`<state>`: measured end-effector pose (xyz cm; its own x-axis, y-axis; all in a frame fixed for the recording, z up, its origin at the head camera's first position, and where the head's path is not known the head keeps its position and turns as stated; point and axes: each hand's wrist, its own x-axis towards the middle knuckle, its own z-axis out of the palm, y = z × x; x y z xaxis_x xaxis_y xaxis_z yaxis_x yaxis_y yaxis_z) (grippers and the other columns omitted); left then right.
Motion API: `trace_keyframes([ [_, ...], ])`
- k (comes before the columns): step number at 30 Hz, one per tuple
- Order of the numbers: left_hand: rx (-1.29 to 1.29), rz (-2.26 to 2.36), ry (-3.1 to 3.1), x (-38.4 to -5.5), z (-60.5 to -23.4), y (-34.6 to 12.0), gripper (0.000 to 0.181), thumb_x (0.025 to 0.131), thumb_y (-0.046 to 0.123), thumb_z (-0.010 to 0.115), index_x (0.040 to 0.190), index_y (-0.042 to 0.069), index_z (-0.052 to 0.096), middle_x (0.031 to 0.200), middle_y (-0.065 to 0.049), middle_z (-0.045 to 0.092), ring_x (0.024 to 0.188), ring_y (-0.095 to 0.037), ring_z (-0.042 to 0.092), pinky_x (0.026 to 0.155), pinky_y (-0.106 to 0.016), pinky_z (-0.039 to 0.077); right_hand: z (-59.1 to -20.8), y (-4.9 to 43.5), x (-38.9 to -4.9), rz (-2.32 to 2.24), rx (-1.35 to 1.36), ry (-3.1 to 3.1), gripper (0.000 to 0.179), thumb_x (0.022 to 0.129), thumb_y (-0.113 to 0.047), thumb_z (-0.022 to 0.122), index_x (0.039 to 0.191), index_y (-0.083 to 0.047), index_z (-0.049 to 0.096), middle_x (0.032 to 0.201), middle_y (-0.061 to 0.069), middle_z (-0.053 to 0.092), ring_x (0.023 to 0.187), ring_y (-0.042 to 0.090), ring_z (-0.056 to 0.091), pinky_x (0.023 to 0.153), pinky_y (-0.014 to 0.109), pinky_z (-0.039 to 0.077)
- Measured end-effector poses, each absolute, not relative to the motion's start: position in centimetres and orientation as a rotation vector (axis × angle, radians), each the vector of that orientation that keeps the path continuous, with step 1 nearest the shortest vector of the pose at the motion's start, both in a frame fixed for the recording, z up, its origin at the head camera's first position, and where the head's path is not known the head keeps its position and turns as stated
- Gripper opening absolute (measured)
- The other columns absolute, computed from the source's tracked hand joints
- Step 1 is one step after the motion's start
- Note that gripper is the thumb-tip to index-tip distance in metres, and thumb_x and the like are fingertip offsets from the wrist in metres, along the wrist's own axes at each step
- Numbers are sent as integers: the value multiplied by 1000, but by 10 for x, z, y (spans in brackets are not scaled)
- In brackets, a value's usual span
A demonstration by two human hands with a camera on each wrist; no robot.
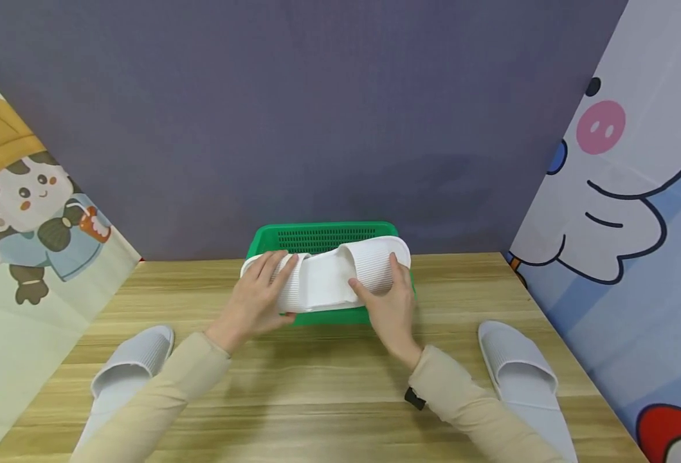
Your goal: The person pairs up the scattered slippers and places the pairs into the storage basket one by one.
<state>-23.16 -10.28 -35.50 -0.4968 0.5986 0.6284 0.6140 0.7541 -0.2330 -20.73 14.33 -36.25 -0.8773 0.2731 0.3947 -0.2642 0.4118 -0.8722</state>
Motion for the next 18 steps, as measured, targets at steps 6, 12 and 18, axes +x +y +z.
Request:
trace_keyframes([
  [6,-886,-18,-2223,-231,-355,-98,104,50,47,79,136,5,38,127,-19,45,117,-33,44,100,-40,40,-364,132,-204,1434,-14,-2210,92,70,-34,77,141,2,31,133,16,42,122,27,41,101,43,39],
  [12,-870,1,-2227,-231,-354,-95,106,48,48,81,136,6,38,126,-18,46,116,-33,44,100,-40,41,-365,126,-202,1389,-12,-2209,91,70,-33,78,140,3,32,131,17,44,122,28,43,101,43,40],
  [18,-861,25,-2229,-231,-355,-94,107,47,48,82,136,6,39,126,-19,46,115,-33,45,100,-41,40,-366,121,-196,1454,45,-2212,90,72,-26,77,141,3,28,132,17,41,120,27,43,99,44,41],
])
